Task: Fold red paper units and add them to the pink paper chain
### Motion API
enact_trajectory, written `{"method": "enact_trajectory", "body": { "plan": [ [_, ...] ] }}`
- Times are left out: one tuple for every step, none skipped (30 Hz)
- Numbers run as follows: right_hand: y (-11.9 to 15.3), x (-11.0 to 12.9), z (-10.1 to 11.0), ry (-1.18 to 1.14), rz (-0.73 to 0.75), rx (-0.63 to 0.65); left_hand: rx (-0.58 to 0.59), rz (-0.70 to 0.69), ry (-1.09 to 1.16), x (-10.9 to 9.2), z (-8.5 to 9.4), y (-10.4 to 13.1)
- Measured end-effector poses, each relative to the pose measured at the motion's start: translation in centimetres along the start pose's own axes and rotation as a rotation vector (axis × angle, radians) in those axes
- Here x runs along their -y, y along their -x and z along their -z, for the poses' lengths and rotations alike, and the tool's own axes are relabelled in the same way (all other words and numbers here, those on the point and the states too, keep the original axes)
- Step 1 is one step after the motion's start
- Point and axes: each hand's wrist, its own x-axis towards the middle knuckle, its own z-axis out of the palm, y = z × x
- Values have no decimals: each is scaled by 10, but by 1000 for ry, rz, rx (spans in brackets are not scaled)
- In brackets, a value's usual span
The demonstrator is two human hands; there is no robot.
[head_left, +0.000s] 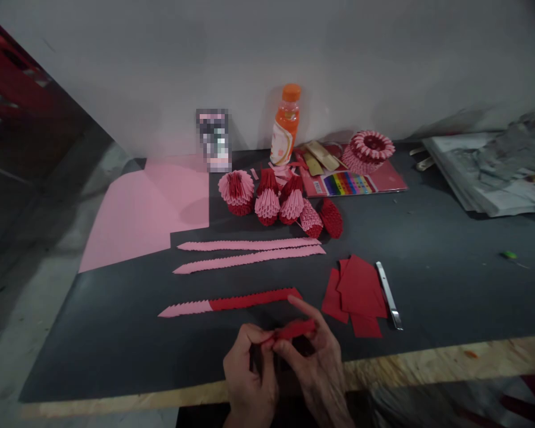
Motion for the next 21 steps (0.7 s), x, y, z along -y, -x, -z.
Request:
{"method": "enact_trajectory", "body": {
  "plan": [
    [1,-1,-2,-22,-25,3,1,35,15,0,1,3],
    [2,-2,-2,-50,-46,3,4,76,23,0,2,5],
    [1,-2,0,-78,-61,4,7,117,23,0,4,7],
    [0,-2,4,-103,-65,-1,11,152,15,-1,7,8],
    [-3,-2,11,-113,-53,-27,14,181,8,-1,11,7],
    [-7,-1,18,-114,-21,-87,11,196,3,-1,15,6],
    [-12,1,27,-110,30,-173,2,205,-3,1,21,3],
    [-18,4,36,-81,91,-273,-17,213,-9,3,26,0],
    [-22,6,43,-92,166,-397,-35,215,-15,5,31,-2],
    [-26,9,49,-106,212,-457,-28,213,-24,7,34,-5],
    [-27,12,51,-105,235,-481,0,209,-33,8,36,-6],
    [-25,15,49,-89,223,-446,42,204,-39,8,36,-7],
    [-22,16,44,-60,179,-308,83,199,-40,6,34,-6],
    [-17,17,37,-4,109,-98,110,197,-37,2,32,-5],
    [-11,17,28,54,51,20,110,199,-32,-2,28,-3],
    [-6,17,19,96,21,64,88,208,-23,-6,26,-1],
    [-2,16,12,98,5,73,67,221,-14,-9,24,1],
    [1,14,6,95,-10,75,67,237,-3,-11,25,2],
    [2,13,4,86,-26,75,85,250,4,-10,29,2],
    [2,12,4,73,-48,79,125,253,9,-6,34,1],
    [1,11,6,63,-78,89,176,236,9,0,42,-1]
  ]
}}
